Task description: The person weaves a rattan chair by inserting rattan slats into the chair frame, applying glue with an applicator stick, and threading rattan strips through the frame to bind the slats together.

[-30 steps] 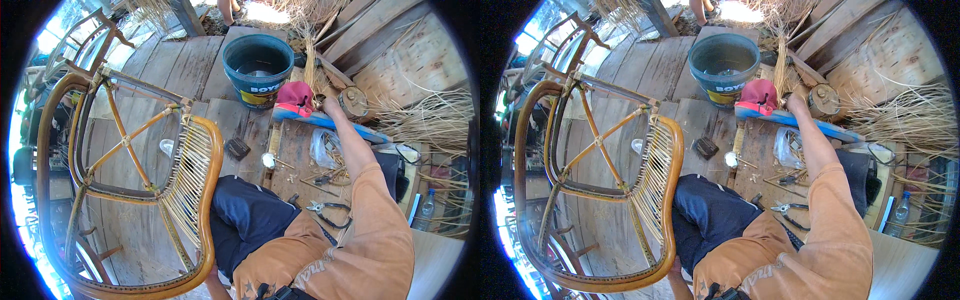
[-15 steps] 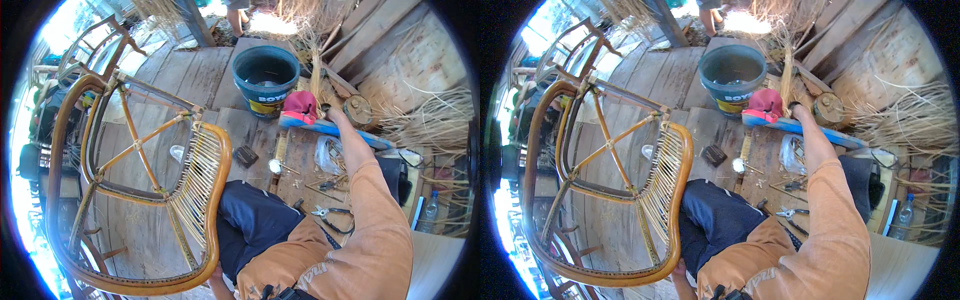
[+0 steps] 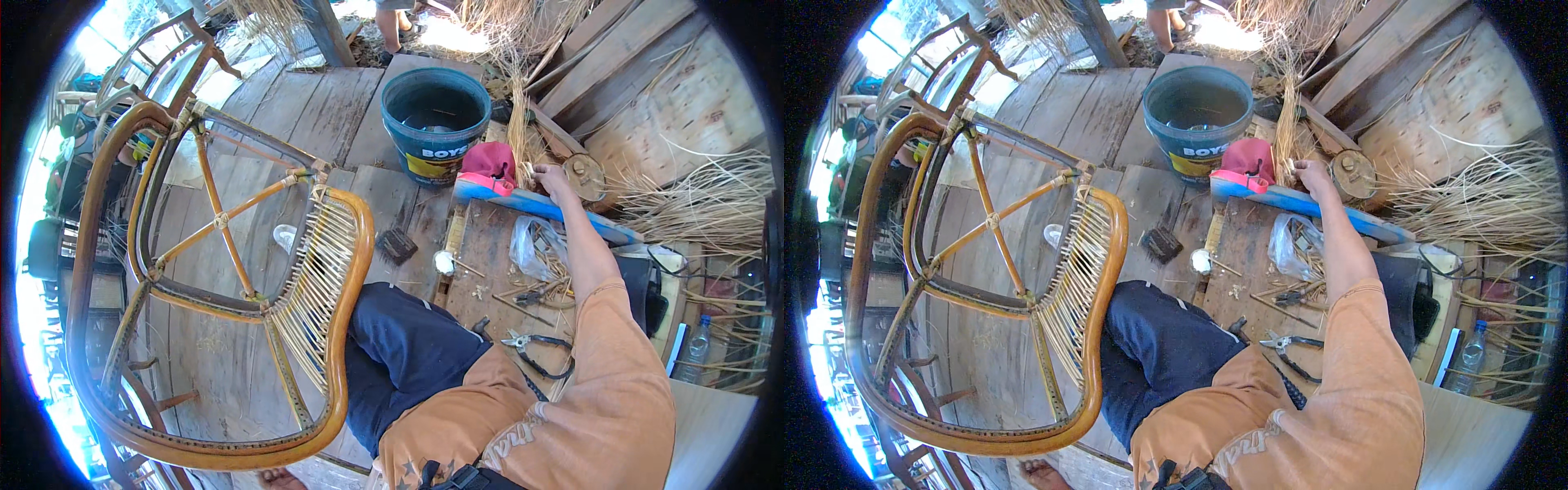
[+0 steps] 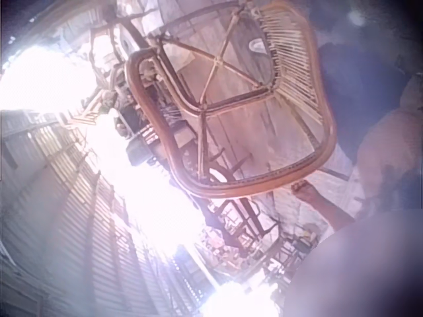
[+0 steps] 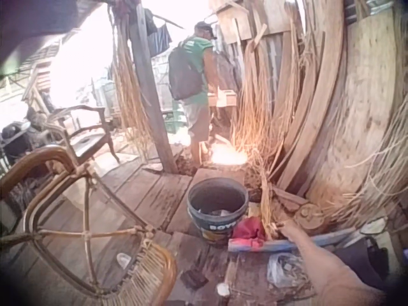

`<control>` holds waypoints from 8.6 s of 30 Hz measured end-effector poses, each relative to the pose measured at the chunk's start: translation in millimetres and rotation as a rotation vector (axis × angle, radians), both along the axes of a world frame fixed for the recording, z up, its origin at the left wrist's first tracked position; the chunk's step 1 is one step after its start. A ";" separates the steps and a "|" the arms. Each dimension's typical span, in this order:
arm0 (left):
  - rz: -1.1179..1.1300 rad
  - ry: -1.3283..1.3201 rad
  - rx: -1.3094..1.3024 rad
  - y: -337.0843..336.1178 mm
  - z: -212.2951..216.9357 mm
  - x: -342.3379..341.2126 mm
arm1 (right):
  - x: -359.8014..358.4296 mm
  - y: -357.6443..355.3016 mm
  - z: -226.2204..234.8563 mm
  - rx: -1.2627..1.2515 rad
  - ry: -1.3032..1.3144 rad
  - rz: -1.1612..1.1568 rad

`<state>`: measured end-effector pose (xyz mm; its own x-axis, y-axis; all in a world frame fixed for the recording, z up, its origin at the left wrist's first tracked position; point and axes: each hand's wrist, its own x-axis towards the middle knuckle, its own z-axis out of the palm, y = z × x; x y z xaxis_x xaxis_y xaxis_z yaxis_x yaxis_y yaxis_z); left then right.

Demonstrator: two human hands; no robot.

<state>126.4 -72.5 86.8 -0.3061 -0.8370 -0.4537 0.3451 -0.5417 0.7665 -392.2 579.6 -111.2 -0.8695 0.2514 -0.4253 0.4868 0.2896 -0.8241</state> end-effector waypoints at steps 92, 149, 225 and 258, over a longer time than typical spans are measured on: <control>-1.190 -0.419 -0.712 203.8 -14.4 -158.3 | 29.0 -28.9 60.8 -0.210 0.218 -0.203; -1.243 -0.769 -1.215 206.3 -4.3 -132.4 | 297.3 -339.0 146.5 -0.816 -0.210 0.578; -1.310 -0.581 -0.463 213.5 -38.6 -172.7 | 400.0 -124.8 47.1 0.500 -0.255 0.532; -1.455 -0.539 -0.957 232.1 -33.6 -205.5 | 473.6 -123.6 59.8 0.503 -0.369 0.530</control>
<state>-79.1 159.6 53.2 -0.9459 -0.0699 -0.3168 -0.3090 0.4918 0.8141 81.4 456.0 -51.4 -0.7526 0.0833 -0.6532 0.3956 0.8501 -0.3475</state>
